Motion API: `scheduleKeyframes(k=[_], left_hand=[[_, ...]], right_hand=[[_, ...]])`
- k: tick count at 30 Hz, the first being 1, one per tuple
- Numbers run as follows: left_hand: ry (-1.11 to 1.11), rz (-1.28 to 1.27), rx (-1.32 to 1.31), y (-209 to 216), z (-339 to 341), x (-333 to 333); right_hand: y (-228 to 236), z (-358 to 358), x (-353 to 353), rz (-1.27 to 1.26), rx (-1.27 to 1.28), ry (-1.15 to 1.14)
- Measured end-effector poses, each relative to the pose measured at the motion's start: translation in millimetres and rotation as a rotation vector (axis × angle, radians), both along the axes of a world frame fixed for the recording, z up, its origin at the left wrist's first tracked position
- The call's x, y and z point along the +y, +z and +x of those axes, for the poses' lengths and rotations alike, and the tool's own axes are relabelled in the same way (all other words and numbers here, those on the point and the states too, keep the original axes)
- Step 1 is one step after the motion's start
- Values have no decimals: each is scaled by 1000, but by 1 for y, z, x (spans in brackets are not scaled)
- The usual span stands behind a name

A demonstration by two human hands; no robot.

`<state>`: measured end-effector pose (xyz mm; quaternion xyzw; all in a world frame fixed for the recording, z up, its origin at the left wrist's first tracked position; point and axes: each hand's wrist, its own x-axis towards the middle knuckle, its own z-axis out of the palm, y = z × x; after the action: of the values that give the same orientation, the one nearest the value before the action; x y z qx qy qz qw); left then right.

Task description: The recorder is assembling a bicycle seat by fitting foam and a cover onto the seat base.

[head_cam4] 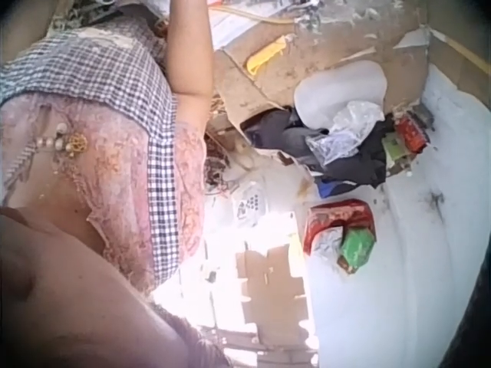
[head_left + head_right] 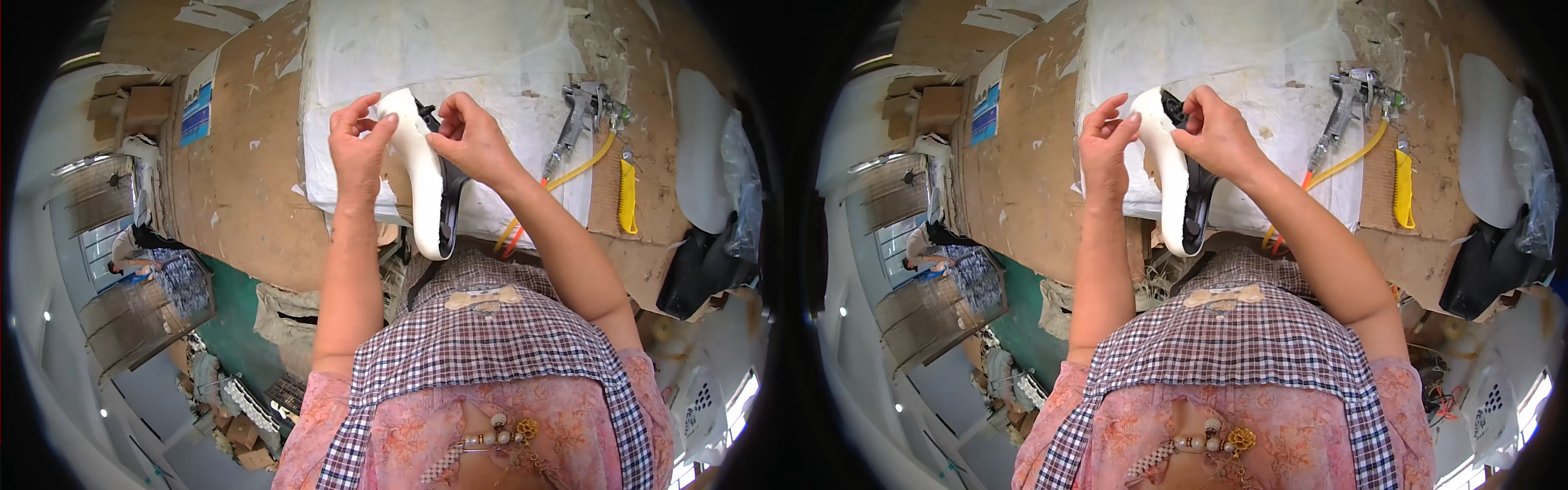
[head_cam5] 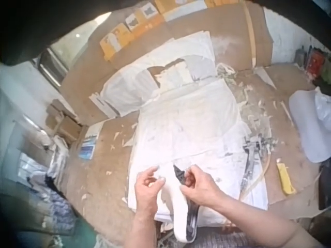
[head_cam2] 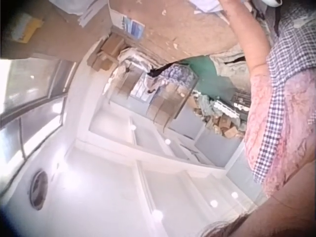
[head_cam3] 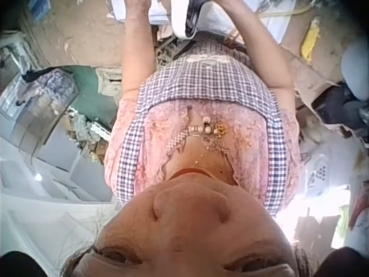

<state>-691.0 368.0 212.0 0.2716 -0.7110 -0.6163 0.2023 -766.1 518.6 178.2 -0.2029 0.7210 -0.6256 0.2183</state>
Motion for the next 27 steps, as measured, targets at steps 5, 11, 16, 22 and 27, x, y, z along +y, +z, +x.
scheduleKeyframes(k=[5,11,16,22,27], left_hand=[[2,-10,-41,-14,-5,4],[-106,164,11,-35,-15,15],[-76,339,40,-36,-14,10],[-111,309,32,-33,-15,17],[-127,234,14,-36,-9,10]], right_hand=[[4,10,-7,-111,152,-32],[-4,16,-4,-70,663,-47],[5,19,3,109,1037,0],[6,27,27,139,950,25],[-54,-5,96,507,847,-321]])
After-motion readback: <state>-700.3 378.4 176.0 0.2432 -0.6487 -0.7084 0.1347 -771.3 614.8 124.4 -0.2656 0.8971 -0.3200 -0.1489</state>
